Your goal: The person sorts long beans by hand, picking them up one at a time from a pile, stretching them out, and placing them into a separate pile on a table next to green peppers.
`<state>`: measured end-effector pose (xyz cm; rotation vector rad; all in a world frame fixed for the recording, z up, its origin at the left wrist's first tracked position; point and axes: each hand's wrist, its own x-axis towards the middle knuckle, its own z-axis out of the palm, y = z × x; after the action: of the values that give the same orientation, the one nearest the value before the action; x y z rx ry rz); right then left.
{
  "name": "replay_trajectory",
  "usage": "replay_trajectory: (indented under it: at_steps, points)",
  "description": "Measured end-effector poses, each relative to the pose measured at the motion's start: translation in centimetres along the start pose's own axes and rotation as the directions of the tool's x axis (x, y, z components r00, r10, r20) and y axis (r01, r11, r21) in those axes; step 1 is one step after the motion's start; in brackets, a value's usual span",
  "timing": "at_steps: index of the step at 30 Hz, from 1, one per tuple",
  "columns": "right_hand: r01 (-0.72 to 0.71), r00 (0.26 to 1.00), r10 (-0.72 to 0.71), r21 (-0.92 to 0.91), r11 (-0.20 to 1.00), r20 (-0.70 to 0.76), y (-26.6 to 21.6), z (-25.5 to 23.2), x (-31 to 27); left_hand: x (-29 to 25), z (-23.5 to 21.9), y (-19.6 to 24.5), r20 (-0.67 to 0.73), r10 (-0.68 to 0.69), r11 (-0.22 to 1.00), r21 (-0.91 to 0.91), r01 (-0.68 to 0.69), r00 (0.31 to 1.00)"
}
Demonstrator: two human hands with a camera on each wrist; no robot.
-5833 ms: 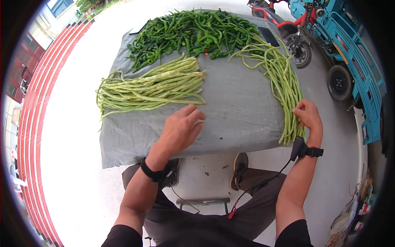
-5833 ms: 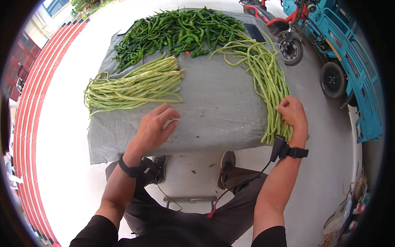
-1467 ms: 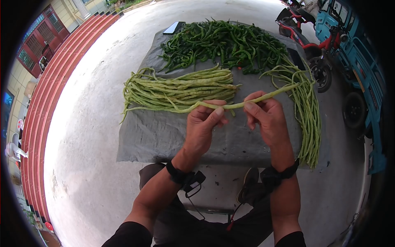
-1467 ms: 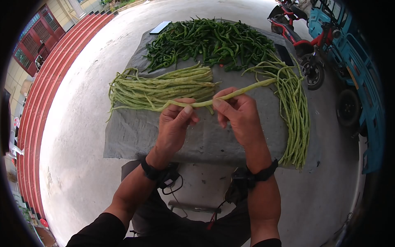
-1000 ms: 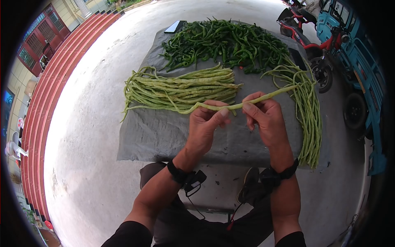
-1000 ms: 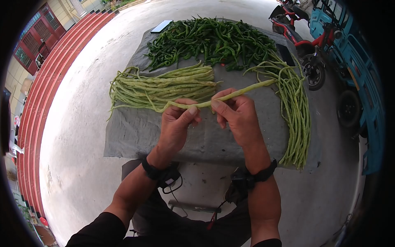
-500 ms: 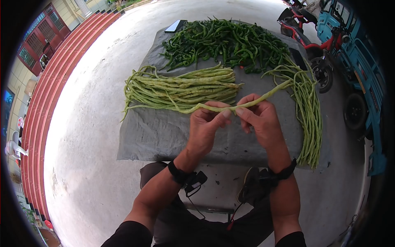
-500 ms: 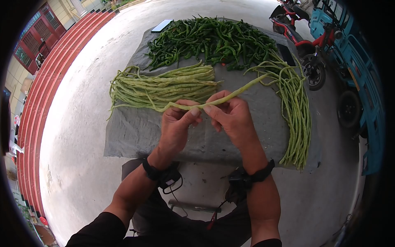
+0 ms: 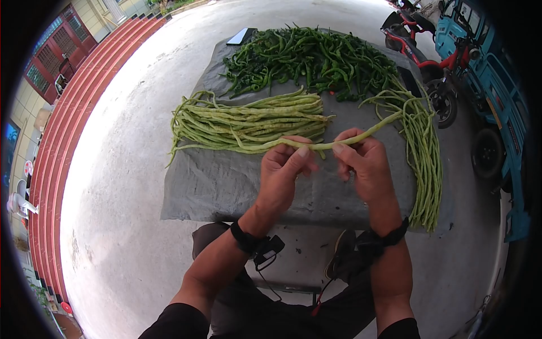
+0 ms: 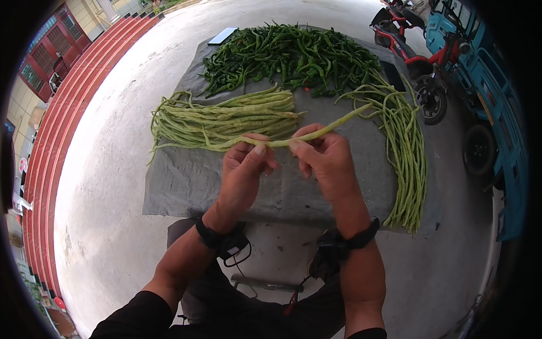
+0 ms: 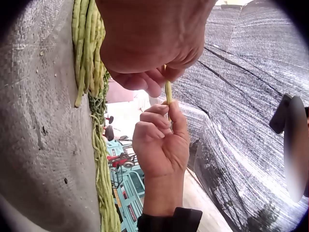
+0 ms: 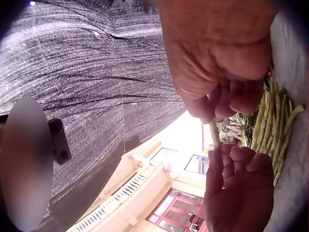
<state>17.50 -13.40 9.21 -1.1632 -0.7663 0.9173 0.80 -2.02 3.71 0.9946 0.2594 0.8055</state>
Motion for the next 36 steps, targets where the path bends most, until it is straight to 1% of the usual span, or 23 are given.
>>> replay_trajectory:
  at_steps: [3, 12, 16, 21, 27, 30, 33, 36]
  points:
    - [0.001, 1.0, -0.001, 0.028, 1.0, -0.001, 0.0, -0.2, 0.1, 0.2, -0.3, -0.1, -0.027, 0.002, 0.999, -0.054, -0.003, 1.0]
    - [0.002, 1.0, -0.003, 0.078, 0.997, 0.017, 0.5, -0.5, 0.3, 0.2, -0.6, 0.0, -0.015, -0.012, 1.0, 0.011, 0.012, 1.0]
    - [-0.002, 1.0, 0.001, 0.075, 0.997, 0.023, 0.4, -0.6, 0.3, 0.1, -0.3, 0.2, -0.037, -0.013, 1.0, -0.013, 0.012, 0.999]
    - [0.005, 1.0, -0.005, 0.121, 0.993, 0.002, 0.4, -0.9, 0.3, 0.6, -0.8, 0.3, -0.06, 0.036, 0.999, -0.014, -0.037, 0.998]
    - [0.005, 1.0, -0.004, 0.138, 0.99, -0.003, 0.5, -1.2, 0.4, 0.6, -1.0, 0.3, -0.015, 0.066, 0.998, -0.005, -0.067, 0.998]
    - [0.004, 1.0, -0.002, 0.138, 0.99, -0.019, 0.4, -1.2, 0.4, 0.5, -0.8, 0.5, -0.031, 0.042, 0.999, 0.009, -0.042, 0.999]
    - [-0.01, 0.999, 0.017, 0.142, 0.99, -0.049, -0.1, -1.0, 0.2, 0.3, -0.1, 1.2, -0.051, 0.018, 1.0, -0.019, -0.019, 0.999]
    - [-0.015, 0.997, 0.025, 0.139, 0.99, -0.071, -0.5, -1.2, 0.2, 0.5, -0.3, 1.0, -0.077, 0.065, 0.997, -0.03, -0.067, 0.995]
